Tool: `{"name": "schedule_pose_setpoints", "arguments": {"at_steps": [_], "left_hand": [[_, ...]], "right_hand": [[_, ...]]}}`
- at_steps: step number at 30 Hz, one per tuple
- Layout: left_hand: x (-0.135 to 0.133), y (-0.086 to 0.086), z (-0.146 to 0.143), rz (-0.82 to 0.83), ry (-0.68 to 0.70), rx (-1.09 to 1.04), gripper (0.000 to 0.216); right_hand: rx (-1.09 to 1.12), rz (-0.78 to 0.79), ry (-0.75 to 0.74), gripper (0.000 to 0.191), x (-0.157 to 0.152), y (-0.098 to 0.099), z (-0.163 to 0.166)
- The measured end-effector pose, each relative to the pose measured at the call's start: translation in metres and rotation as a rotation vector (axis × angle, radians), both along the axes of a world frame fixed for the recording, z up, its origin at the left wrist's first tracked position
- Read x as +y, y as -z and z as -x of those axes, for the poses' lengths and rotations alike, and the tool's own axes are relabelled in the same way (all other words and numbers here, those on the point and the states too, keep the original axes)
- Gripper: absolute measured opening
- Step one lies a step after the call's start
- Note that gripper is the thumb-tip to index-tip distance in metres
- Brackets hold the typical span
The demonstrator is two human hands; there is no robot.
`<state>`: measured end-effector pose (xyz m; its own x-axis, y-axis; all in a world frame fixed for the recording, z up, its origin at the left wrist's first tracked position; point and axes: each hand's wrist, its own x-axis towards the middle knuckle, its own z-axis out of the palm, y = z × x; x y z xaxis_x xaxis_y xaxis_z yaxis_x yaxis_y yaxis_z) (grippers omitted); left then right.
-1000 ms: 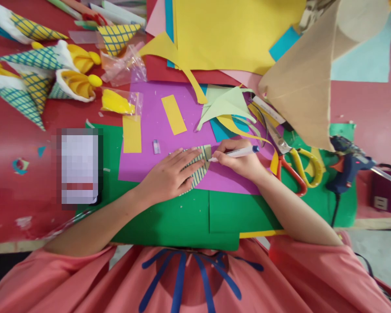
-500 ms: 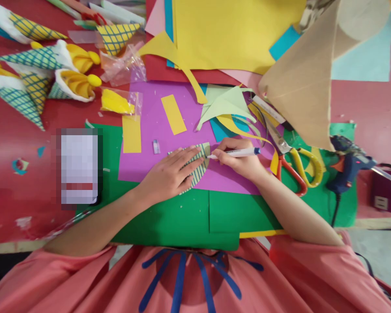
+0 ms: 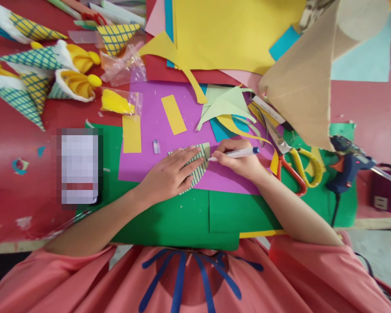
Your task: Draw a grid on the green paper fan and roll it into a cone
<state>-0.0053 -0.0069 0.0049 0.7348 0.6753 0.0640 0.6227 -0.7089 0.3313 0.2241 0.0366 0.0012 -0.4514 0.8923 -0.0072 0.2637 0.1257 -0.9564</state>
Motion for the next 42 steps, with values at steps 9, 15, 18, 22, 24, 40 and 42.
{"name": "schedule_pose_setpoints", "arguments": {"at_steps": [9,15,18,22,24,40,42], "left_hand": [[-0.0002,0.0001,-0.0002,-0.021,0.002,-0.01,0.046],[-0.0004,-0.0004,-0.0006,-0.022,-0.002,-0.005,0.045],[-0.0001,-0.0004,-0.0006,-0.037,0.003,-0.003,0.045],[0.0001,-0.0005,0.0003,-0.048,0.013,0.004,0.046],[-0.0002,-0.0007,0.0009,-0.04,0.029,-0.003,0.047],[-0.0006,-0.002,0.0008,0.001,0.094,0.009,0.045],[-0.0005,-0.002,0.0006,-0.001,0.097,0.011,0.045]], "right_hand": [[-0.033,-0.012,-0.032,0.028,0.0003,-0.0003,-0.0013],[-0.036,0.009,-0.057,0.027,0.0003,-0.0009,-0.0016],[-0.007,0.058,-0.02,0.025,0.0009,-0.0025,-0.0017],[0.064,0.109,0.159,0.025,0.0011,-0.0059,-0.0001],[0.09,0.106,0.22,0.024,0.0009,-0.0069,0.0008],[-0.057,0.031,0.131,0.027,0.0005,-0.0027,0.0003],[-0.06,0.024,0.133,0.028,0.0006,-0.0032,0.0006]]}}
